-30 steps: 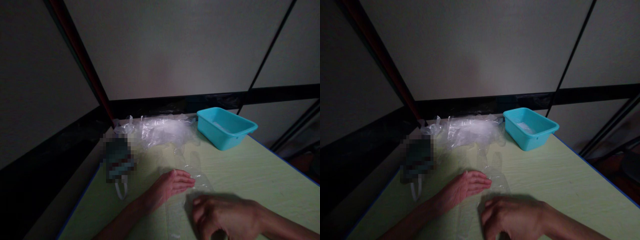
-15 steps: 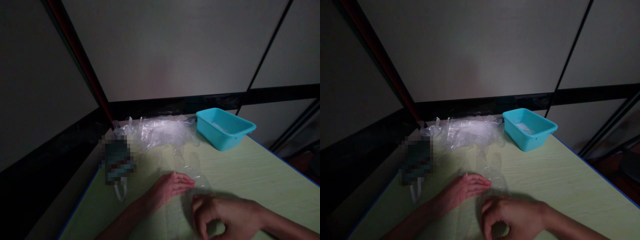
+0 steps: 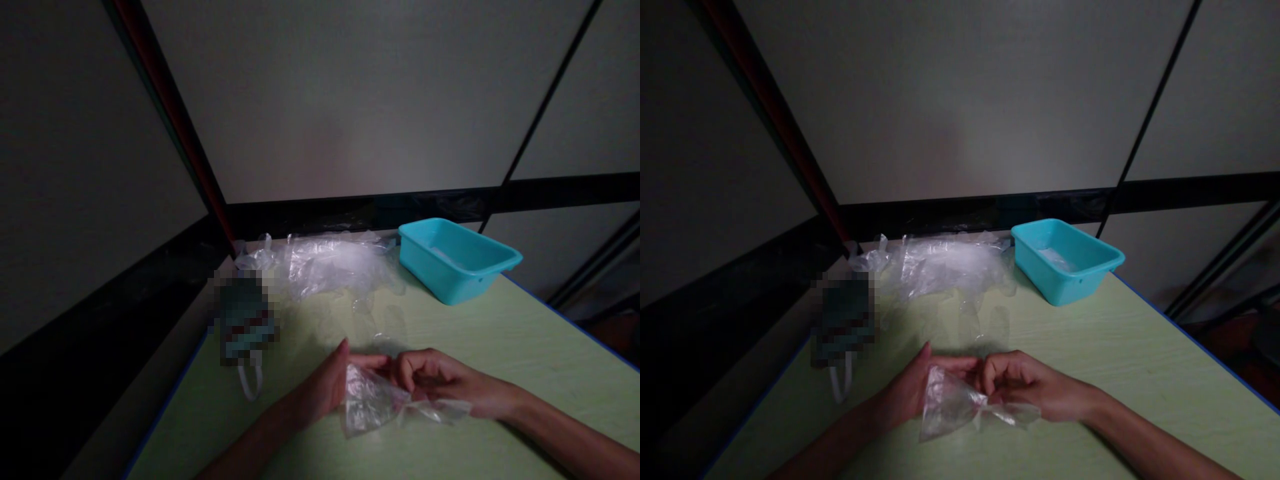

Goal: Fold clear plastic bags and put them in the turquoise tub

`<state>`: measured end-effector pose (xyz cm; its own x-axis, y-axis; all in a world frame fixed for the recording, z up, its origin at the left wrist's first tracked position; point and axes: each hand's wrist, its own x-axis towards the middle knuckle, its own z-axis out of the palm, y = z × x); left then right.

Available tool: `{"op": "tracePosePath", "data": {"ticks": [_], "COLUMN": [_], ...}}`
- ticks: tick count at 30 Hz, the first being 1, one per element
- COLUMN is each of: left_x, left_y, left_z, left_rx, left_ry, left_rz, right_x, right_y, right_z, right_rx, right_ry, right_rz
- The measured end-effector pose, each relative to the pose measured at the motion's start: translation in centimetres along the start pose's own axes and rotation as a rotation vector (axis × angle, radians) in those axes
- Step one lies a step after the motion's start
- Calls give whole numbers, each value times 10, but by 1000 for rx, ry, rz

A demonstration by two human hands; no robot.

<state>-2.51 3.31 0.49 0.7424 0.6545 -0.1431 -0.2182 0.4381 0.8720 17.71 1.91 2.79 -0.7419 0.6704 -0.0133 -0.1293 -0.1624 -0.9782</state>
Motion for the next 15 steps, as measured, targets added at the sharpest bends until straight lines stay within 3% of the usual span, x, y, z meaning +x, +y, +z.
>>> {"op": "tracePosePath", "data": {"ticks": [2, 5, 10, 15], "left_x": [0, -2, -10, -13], "left_y": [-5, -9, 9, 18], "left_z": [-6, -12, 0, 9], "left_rx": [-31, 7, 278, 405], "left_ry": [-77, -99, -183, -11], "left_rz": [9, 55, 134, 69], "right_x": [0, -2, -3, -3], "right_y": [-1, -2, -1, -3], "right_z": [-1, -2, -4, -7], "right_rx": [61, 100, 56, -26], "right_ry": [3, 17, 21, 53], "right_rz": [-7, -9, 11, -8]}}
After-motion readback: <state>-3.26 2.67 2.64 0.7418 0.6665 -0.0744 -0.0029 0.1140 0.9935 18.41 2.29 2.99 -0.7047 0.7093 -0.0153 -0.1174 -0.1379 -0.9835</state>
